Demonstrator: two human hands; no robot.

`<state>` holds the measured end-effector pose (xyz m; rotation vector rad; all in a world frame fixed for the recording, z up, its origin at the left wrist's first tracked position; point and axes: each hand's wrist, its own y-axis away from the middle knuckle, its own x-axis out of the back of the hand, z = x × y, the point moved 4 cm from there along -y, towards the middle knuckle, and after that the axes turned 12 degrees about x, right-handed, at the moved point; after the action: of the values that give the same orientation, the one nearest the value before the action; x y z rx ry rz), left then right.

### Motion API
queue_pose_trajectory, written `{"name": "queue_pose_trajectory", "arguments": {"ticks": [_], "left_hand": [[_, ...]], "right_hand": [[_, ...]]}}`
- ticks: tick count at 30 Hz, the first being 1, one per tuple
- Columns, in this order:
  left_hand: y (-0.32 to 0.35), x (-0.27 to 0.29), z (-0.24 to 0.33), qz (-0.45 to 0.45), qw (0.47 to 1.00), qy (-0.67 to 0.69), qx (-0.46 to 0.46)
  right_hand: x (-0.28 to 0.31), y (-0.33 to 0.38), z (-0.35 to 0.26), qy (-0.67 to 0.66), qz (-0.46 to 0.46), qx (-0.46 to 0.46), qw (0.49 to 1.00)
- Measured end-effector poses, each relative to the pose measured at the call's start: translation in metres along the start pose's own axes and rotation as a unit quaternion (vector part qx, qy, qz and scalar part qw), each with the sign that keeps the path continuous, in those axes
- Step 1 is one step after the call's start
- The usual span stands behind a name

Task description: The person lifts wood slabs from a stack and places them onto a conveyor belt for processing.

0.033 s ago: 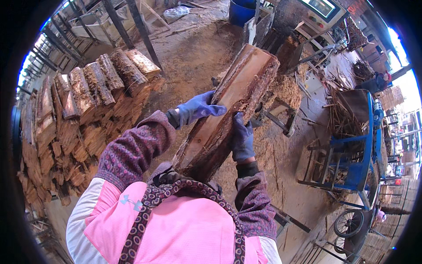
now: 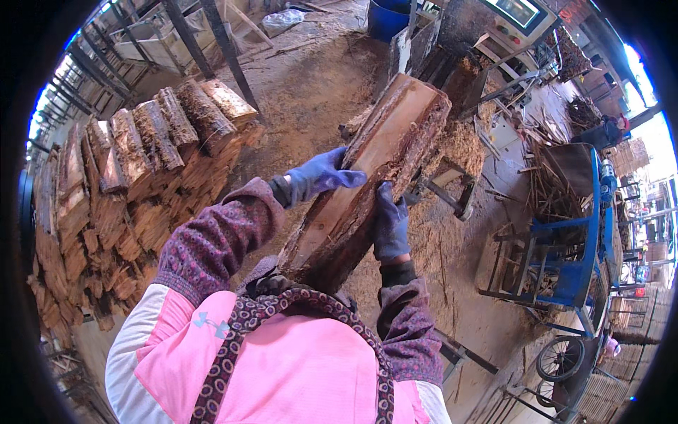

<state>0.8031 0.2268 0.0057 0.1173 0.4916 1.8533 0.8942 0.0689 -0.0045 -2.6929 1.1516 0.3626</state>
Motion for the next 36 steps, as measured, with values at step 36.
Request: {"name": "queue_pose_trajectory", "arguments": {"ticks": [36], "left_hand": [[-0.022,0.111,0.136,0.088,0.822,-0.539,-0.163]], "right_hand": [[-0.037,-0.169,-0.176,0.583,-0.146,0.415,0.683]]}}
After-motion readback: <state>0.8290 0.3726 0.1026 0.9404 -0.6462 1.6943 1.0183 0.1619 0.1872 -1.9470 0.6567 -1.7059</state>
